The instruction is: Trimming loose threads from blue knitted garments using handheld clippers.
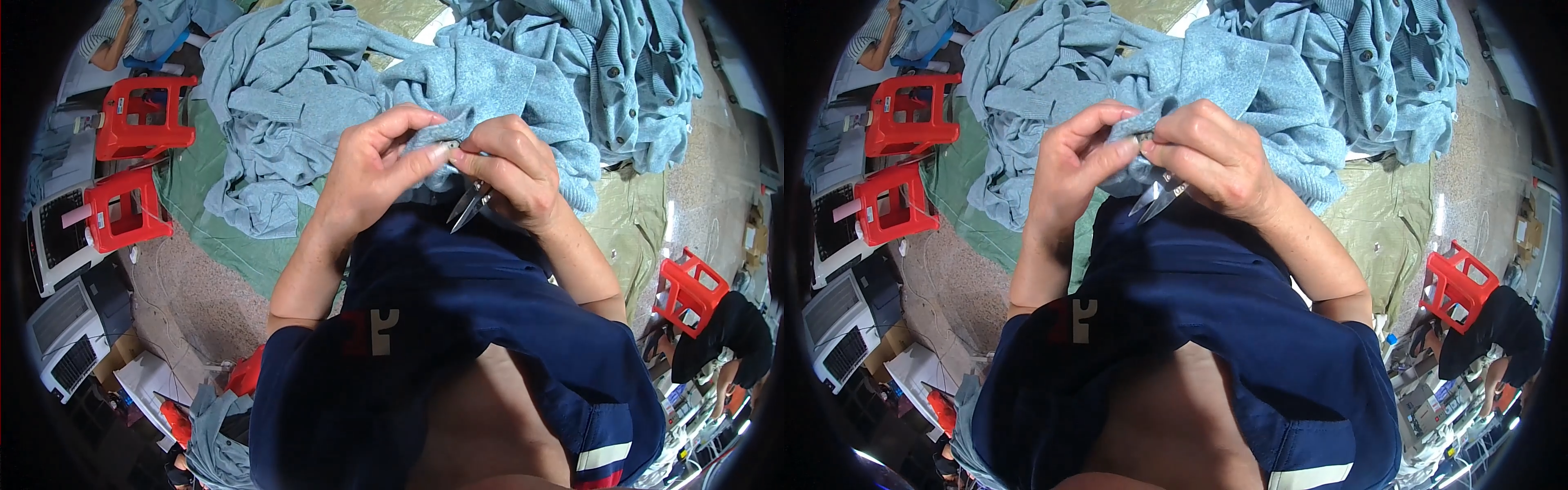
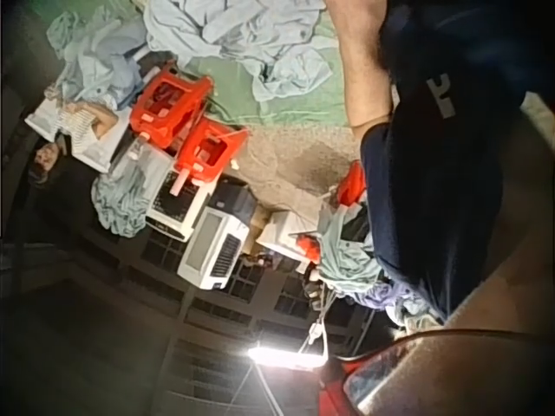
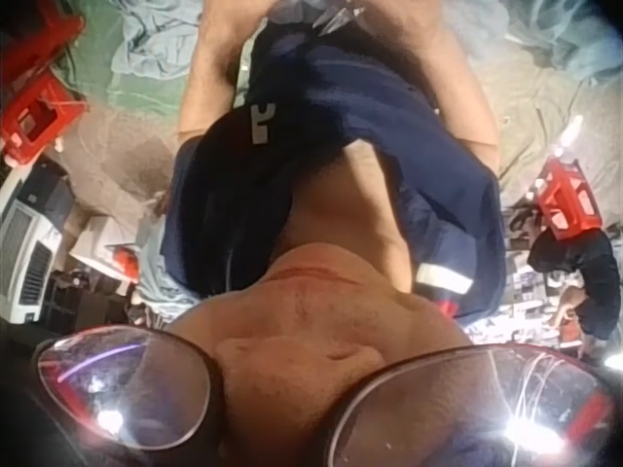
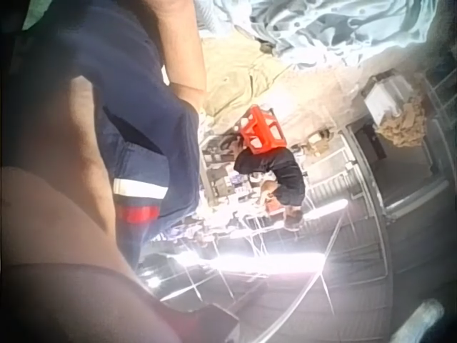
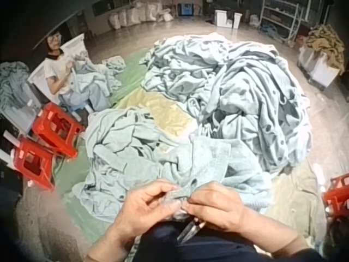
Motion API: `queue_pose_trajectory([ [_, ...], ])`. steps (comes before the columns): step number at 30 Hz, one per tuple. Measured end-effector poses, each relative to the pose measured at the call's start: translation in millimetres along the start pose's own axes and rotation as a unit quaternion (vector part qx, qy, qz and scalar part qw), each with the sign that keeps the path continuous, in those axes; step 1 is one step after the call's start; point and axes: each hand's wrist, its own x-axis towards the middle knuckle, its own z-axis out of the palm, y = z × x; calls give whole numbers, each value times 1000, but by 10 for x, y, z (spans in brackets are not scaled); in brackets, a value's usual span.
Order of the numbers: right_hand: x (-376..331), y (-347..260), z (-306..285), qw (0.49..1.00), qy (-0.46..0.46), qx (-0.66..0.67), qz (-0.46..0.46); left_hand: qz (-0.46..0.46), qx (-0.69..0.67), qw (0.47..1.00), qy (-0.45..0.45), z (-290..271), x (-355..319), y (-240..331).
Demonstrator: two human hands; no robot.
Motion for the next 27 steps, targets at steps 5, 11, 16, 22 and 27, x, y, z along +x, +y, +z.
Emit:
queue_pose_trajectory([
  [5, -17, 9, 11, 986, -16, 110, 121, 194, 143, 969, -45, -72, 61, -37],
  [11, -3, 44, 30, 921, -106, 181, 329, 290, 325, 900, -28, -56, 71, 5],
  [16, -48, 90, 72, 920, -60, 201, 330, 374, 370, 850, -11, -40, 144, -91],
  [22, -32, 68, 123, 954, -5, 87, 288, 469, 497, 725, 89, -53, 283, -229],
  [27, -355, 55, -20, 925, -182, -31, 333, 389, 526, 743, 143, -329, 301, -275],
])
